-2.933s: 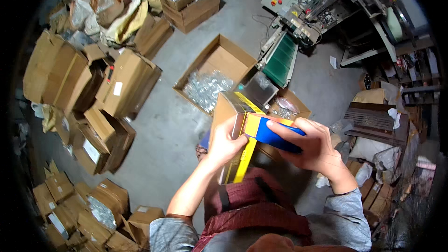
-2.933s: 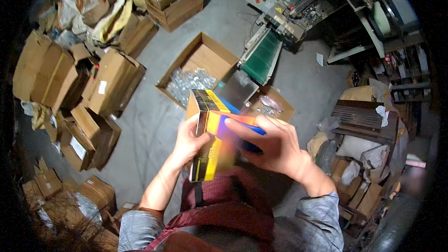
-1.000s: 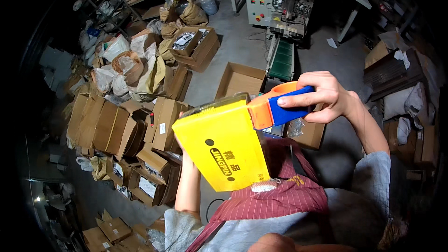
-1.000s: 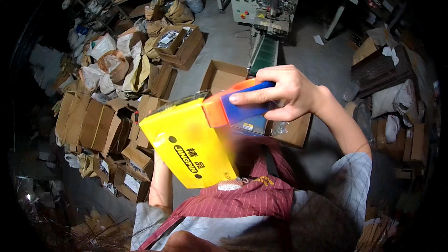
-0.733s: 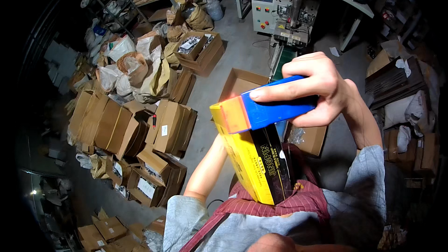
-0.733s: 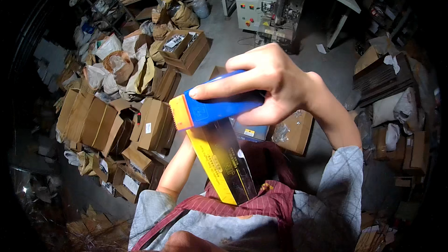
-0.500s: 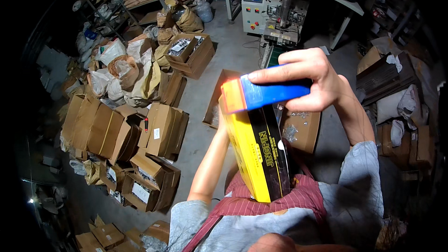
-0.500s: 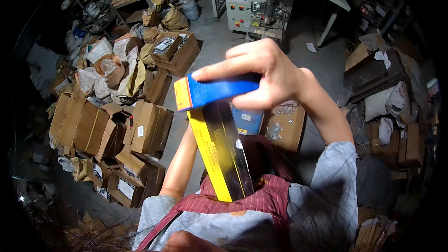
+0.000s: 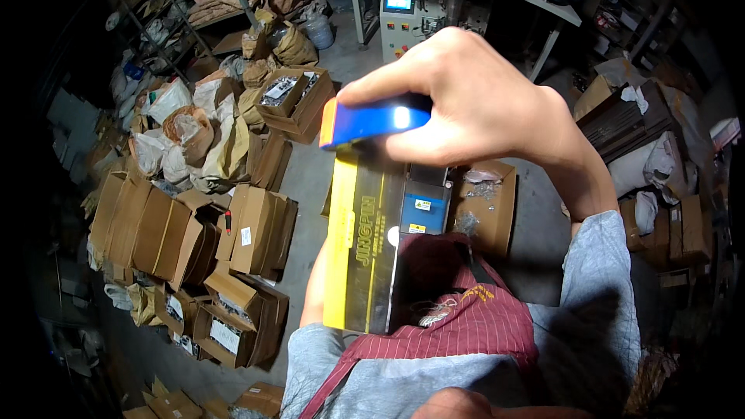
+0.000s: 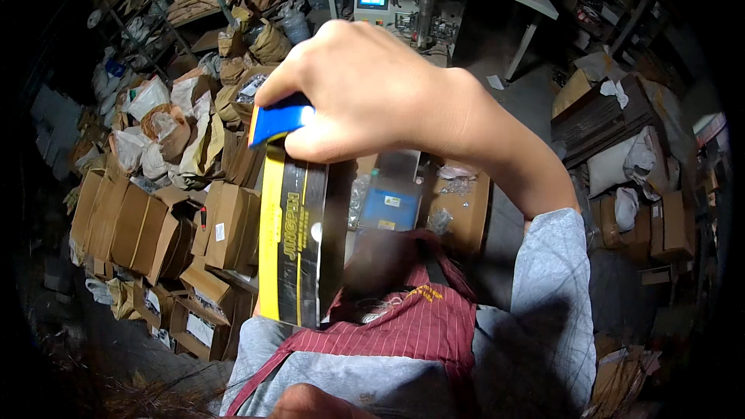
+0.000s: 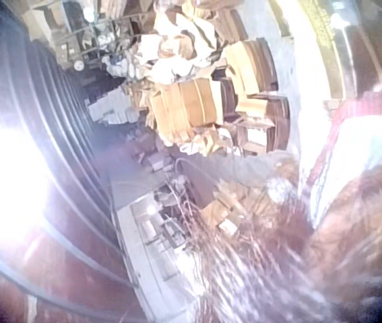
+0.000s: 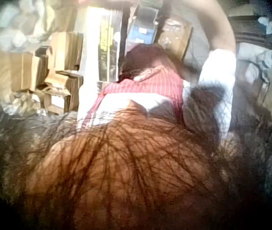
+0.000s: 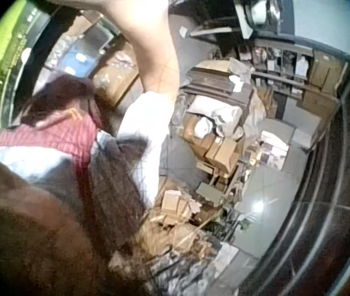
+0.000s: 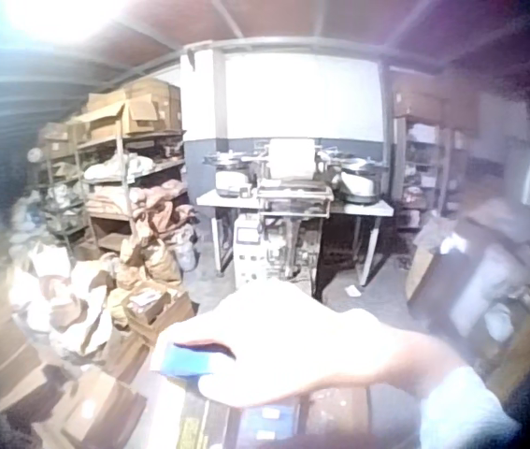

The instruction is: The person repeatedly picks up small cardboard boxes, applies packing tape with a handheld dispenser to seal them, and places them into a larger open box. The person handles multiple boxes one at a time in a cluttered warehouse area.

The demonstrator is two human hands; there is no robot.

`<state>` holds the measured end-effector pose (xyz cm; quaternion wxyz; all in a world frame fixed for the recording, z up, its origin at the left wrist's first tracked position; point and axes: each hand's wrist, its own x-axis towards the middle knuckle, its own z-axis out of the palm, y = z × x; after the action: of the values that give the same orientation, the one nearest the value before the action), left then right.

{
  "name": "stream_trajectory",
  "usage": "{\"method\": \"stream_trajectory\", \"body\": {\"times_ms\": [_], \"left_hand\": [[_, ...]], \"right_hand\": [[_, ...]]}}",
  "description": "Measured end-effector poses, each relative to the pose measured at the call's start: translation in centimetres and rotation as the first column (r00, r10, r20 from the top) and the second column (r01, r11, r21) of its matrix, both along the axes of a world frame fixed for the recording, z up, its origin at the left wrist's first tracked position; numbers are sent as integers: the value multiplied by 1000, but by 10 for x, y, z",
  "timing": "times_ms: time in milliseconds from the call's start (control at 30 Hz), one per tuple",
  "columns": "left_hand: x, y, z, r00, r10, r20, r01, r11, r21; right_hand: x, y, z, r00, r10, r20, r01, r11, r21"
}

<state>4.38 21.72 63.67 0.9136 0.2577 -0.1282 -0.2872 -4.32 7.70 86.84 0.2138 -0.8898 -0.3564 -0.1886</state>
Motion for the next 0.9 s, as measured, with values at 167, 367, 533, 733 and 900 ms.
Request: {"method": "stream_trajectory", "body": {"times_ms": [167,367,533,733,900], "left_hand": [[-29,28,10,1000,-31,5,31,999,29],[-67,78,41,993,-106,46,95,977,193],[-60,111,68,952,-298,65,239,860,451],[-58,111,73,955,-288,-73,277,773,571],[-54,108,78,928,-372,0,308,767,563]], "right_hand": [[-35,-15,-18,998,60,-27,-60,998,-18],[-69,-51,-27,997,-76,-31,74,996,-53],[-81,-64,-11,988,-102,-118,109,993,55],[-88,-42,40,968,-159,-192,208,940,271],[-82,-42,60,985,-133,-114,157,958,241]]}}
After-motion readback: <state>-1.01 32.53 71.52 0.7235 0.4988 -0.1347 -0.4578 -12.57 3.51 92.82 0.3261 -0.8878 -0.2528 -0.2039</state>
